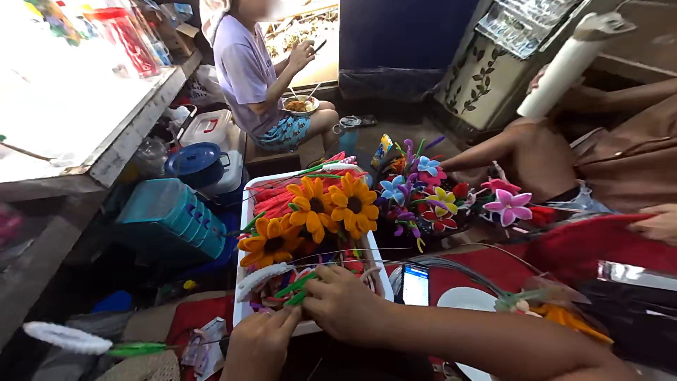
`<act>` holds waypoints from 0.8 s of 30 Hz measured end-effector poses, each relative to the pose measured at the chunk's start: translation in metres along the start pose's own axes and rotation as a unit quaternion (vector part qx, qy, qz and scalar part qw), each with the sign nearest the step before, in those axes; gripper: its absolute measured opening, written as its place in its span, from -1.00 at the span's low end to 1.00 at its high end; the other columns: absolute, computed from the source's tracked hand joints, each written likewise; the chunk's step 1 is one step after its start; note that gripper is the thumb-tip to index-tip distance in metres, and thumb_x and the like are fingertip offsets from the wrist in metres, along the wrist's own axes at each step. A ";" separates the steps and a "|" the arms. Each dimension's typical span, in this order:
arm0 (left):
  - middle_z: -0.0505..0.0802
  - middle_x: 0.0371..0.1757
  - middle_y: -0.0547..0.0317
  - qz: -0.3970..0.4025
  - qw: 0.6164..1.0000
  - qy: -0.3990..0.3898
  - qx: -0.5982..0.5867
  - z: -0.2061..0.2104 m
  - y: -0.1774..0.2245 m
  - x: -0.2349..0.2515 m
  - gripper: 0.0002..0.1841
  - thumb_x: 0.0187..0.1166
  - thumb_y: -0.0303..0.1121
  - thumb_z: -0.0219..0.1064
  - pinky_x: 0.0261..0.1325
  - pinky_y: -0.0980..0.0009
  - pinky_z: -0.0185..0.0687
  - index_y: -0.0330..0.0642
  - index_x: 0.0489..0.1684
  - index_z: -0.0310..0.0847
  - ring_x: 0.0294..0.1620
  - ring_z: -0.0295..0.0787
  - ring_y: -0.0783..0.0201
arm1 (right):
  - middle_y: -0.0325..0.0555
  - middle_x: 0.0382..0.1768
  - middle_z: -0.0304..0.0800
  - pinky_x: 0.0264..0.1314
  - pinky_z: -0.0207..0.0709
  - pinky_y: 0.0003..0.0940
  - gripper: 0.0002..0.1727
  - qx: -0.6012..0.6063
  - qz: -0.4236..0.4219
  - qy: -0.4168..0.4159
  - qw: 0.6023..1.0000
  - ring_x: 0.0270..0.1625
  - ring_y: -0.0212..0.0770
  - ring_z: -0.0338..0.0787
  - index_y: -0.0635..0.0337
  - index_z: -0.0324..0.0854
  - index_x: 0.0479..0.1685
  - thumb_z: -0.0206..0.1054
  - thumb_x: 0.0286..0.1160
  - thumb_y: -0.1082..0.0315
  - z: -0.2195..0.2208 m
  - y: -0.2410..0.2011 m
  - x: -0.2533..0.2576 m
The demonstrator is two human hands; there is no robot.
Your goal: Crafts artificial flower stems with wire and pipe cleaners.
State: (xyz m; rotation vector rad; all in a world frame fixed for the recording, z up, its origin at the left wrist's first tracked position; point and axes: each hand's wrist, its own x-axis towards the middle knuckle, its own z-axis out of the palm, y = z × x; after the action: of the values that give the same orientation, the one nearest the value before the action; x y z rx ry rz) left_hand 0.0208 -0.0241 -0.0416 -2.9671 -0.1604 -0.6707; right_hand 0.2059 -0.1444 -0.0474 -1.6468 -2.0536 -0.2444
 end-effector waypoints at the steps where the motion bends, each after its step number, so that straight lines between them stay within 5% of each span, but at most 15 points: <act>1: 0.98 -0.25 0.25 0.015 1.000 0.000 0.005 0.000 0.001 0.000 -0.72 0.34 -0.54 0.30 -0.53 0.25 0.64 -0.01 -0.21 0.93 -0.54 0.83 0.20 | -0.08 -0.15 0.82 -0.04 0.70 -0.02 -0.83 0.056 0.027 -0.045 0.997 0.08 0.06 0.77 0.10 0.81 -0.29 0.35 0.56 0.27 -0.004 0.002 0.001; 4: 0.98 -0.19 0.31 0.062 0.998 0.000 0.003 -0.002 0.000 0.001 -0.72 0.45 -0.53 0.26 -0.52 0.33 0.61 0.02 -0.19 0.92 -0.54 0.80 0.26 | -0.04 -0.03 0.84 0.12 0.63 0.08 -0.83 0.207 0.085 -0.153 0.963 0.21 0.15 0.69 0.12 0.87 -0.24 0.47 0.51 0.23 -0.015 0.013 0.007; 9: 0.98 -0.16 0.34 0.129 0.992 0.016 -0.002 -0.011 -0.007 0.002 -0.70 0.56 -0.49 0.19 -0.52 0.37 0.49 0.05 -0.15 0.89 -0.56 0.73 0.30 | 0.11 -0.02 0.86 0.42 0.37 0.11 -0.82 0.387 0.085 -0.219 0.892 0.21 0.10 0.71 0.27 0.89 -0.23 0.50 0.49 0.31 -0.012 0.032 0.011; 16: 0.97 -0.08 0.39 0.131 0.989 0.060 -0.031 -0.024 -0.011 -0.003 -0.73 0.69 -0.42 0.17 -0.44 0.41 0.42 0.09 -0.05 0.85 -0.54 0.63 0.33 | -0.07 0.02 0.76 0.14 0.58 -0.38 -0.86 0.625 0.200 -0.247 0.713 0.04 -0.35 0.70 0.37 0.79 -0.21 0.37 0.55 0.45 -0.015 0.026 0.007; 21: 0.96 0.01 0.33 0.148 0.982 0.111 -0.037 -0.046 -0.001 -0.005 -0.77 0.75 -0.35 0.19 -0.34 0.44 0.43 0.04 0.07 0.81 -0.45 0.68 0.34 | -0.24 0.02 0.79 0.15 0.61 -0.43 -0.86 0.738 0.137 -0.242 0.615 0.04 -0.45 0.73 0.23 0.76 -0.24 0.28 0.54 0.43 -0.016 0.019 0.000; 24: 0.96 0.03 0.32 0.126 0.982 0.143 -0.016 -0.056 0.002 -0.003 -0.77 0.76 -0.32 0.19 -0.27 0.42 0.40 0.05 0.11 0.80 -0.41 0.66 0.32 | -0.39 -0.09 0.79 -0.04 0.54 -0.56 -0.82 0.798 0.136 -0.196 0.553 -0.11 -0.54 0.69 0.05 0.77 -0.19 0.23 0.65 0.33 -0.020 0.005 -0.003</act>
State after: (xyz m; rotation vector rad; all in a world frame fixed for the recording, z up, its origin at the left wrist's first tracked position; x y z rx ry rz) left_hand -0.0051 -0.0331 0.0069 -2.8078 0.2451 -1.0550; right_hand 0.2167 -0.1545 -0.0323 -0.6273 -1.1076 1.7136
